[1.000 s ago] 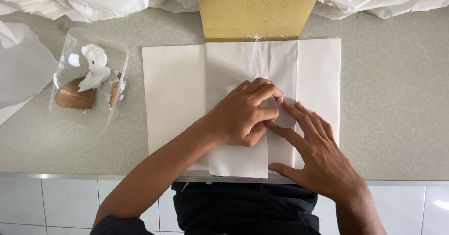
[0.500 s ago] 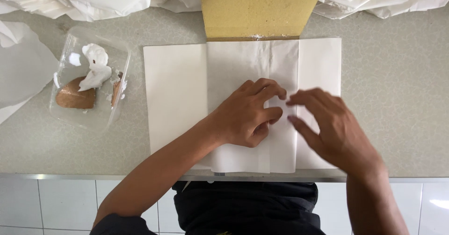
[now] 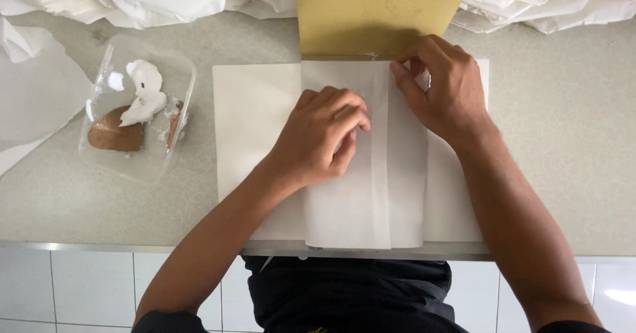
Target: Applying glue to a cardboard strip and wrapping it with paper
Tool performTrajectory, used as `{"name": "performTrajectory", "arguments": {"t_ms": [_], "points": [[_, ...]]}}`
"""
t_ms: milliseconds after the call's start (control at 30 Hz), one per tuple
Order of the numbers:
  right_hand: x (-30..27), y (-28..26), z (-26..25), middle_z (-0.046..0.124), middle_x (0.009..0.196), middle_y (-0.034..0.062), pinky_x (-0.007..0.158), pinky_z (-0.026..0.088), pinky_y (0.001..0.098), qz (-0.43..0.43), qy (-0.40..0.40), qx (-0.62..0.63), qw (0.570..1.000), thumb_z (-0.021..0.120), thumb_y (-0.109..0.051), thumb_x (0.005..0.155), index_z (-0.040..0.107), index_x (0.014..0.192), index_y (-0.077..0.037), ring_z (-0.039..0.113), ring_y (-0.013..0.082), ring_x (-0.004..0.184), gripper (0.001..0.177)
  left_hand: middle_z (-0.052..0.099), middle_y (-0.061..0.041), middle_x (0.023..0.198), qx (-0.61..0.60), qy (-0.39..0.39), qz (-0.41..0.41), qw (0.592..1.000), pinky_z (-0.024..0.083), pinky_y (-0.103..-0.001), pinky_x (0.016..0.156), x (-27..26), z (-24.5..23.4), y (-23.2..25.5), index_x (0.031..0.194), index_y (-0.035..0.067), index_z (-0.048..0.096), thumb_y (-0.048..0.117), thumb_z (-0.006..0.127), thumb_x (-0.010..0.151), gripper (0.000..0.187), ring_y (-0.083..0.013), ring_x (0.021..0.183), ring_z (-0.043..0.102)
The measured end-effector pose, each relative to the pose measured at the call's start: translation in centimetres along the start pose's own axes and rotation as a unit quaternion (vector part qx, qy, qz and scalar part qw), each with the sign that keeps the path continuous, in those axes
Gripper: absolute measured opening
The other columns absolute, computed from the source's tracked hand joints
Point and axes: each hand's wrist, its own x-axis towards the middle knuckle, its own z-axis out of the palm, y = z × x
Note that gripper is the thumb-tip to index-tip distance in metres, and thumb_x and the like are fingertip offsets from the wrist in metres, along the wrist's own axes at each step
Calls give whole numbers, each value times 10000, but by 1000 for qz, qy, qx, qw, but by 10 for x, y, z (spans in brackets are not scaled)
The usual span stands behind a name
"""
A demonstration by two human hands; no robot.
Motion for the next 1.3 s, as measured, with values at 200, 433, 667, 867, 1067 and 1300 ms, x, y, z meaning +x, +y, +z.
{"name": "performTrajectory", "arguments": {"t_ms": [200, 433, 667, 867, 1067, 1300], "points": [[-3, 17, 15, 589, 839, 106, 595, 402, 320, 48, 35, 73, 996, 712, 0, 1011, 627, 976, 28, 487, 192, 670, 97, 694, -37, 1136, 152, -28, 51, 987, 453, -465, 840, -11, 15, -4, 1062, 93, 745, 167, 664, 897, 198, -268, 1065, 596], [-6, 29, 21, 551, 716, 120, 580, 496, 422, 26, 71, 88, 993, 761, -73, 1020, 694, 977, 33, 608, 324, 628, 133, 720, -57, 935, 13, -89, 141, 986, 488, -433, 814, -28, 32, 8, 833, 119, 730, 286, 541, 958, 282, -276, 1034, 668], [-21, 46, 24, 627, 724, 50, 637, 511, 349, 51, 144, 92, 984, 730, -95, 1083, 708, 1063, -15, 646, 223, 673, 86, 750, -145, 1064, 89, -74, 108, 987, 502, -490, 854, 16, 18, -20, 1021, 70, 772, 326, 536, 1001, 349, -356, 1137, 657], [-17, 43, 16, 572, 679, 101, 598, 466, 354, 63, 156, 145, 975, 672, -63, 1130, 658, 1010, 50, 565, 223, 604, 165, 713, -84, 1133, 184, -69, 82, 977, 477, -460, 906, 38, 22, -37, 1049, 88, 757, 288, 642, 956, 248, -290, 1203, 614], [-15, 29, 14, 509, 725, 1, 560, 347, 283, 126, 126, 133, 975, 650, -84, 1113, 597, 981, -13, 410, 104, 620, 159, 781, 32, 1078, 172, -100, 120, 973, 426, -385, 852, 14, 18, -5, 966, 187, 796, 326, 679, 980, 182, -226, 1045, 641], [-15, 27, 14, 507, 752, -7, 615, 377, 280, 145, 112, 147, 972, 674, -56, 1094, 589, 971, -32, 411, 107, 662, 151, 783, -10, 1087, 164, -146, 150, 964, 504, -392, 861, -41, 25, 47, 1041, 130, 786, 366, 541, 1049, 340, -206, 1002, 675]]}}
